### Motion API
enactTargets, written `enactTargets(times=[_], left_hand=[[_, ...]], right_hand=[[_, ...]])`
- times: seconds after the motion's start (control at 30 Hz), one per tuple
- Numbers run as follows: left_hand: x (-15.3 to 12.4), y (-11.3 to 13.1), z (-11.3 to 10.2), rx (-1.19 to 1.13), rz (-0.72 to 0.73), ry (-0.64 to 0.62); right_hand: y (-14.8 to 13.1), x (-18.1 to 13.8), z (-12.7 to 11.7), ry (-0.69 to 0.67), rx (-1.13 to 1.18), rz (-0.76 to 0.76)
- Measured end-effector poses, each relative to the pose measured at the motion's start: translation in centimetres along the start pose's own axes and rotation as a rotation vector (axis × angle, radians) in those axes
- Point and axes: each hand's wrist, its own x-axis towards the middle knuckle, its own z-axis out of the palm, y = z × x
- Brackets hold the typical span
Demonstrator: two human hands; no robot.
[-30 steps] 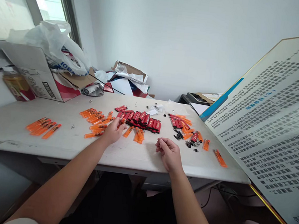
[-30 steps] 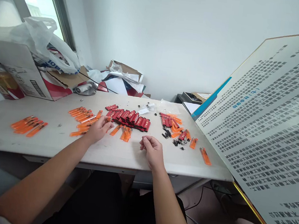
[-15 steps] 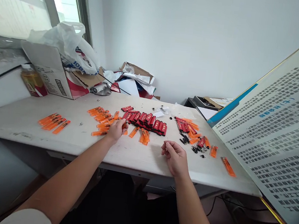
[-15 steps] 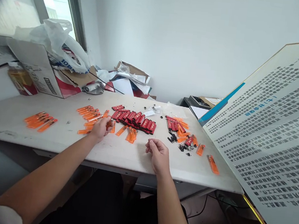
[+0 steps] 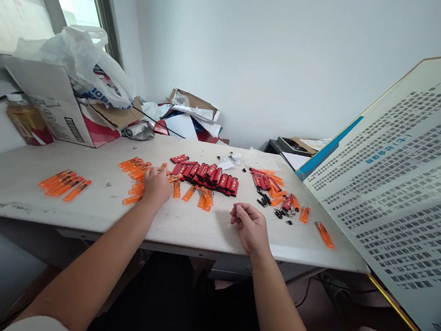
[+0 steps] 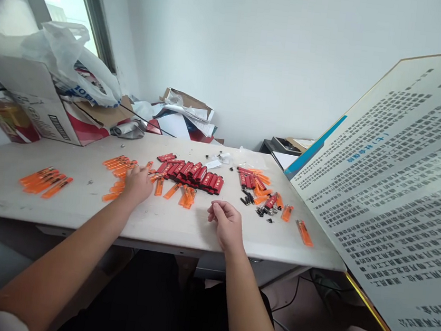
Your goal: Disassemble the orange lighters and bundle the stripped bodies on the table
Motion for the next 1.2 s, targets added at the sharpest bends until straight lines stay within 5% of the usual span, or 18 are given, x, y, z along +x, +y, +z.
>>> enactTargets(times=[0.1,0.23,0.47,0.67,0.8,1.0,1.2], left_hand=[[-0.7,0.6,0.0,-0.053,0.221,0.113],[-2.2,2.5,0.4,-0.058,0.539,-0.054],[-2.9,4.4,1.5,0.295,0.482,-0.253],[-3.2,3.6,0.5,0.127,0.556,-0.285],[-3.5,3.1,-0.2,-0.265,0.424,-0.273],[-3.2,2.9,-0.5,-0.983,0.044,-0.430],[-2.8,2.9,-1.0,-1.187,-0.191,-0.396]], right_hand=[[0.1,0.1,-0.1,-0.006,-0.005,-0.013],[0.3,0.1,-0.1,-0.004,-0.018,-0.022],[0.2,0.1,-0.1,0.011,-0.007,-0.017],[0.1,0.0,0.0,0.009,-0.012,-0.021],[0.1,0.0,0.0,0.010,-0.017,-0.026],[0.1,0.0,-0.1,0.018,-0.002,-0.010],[0.2,0.1,-0.1,0.015,-0.008,-0.010]])
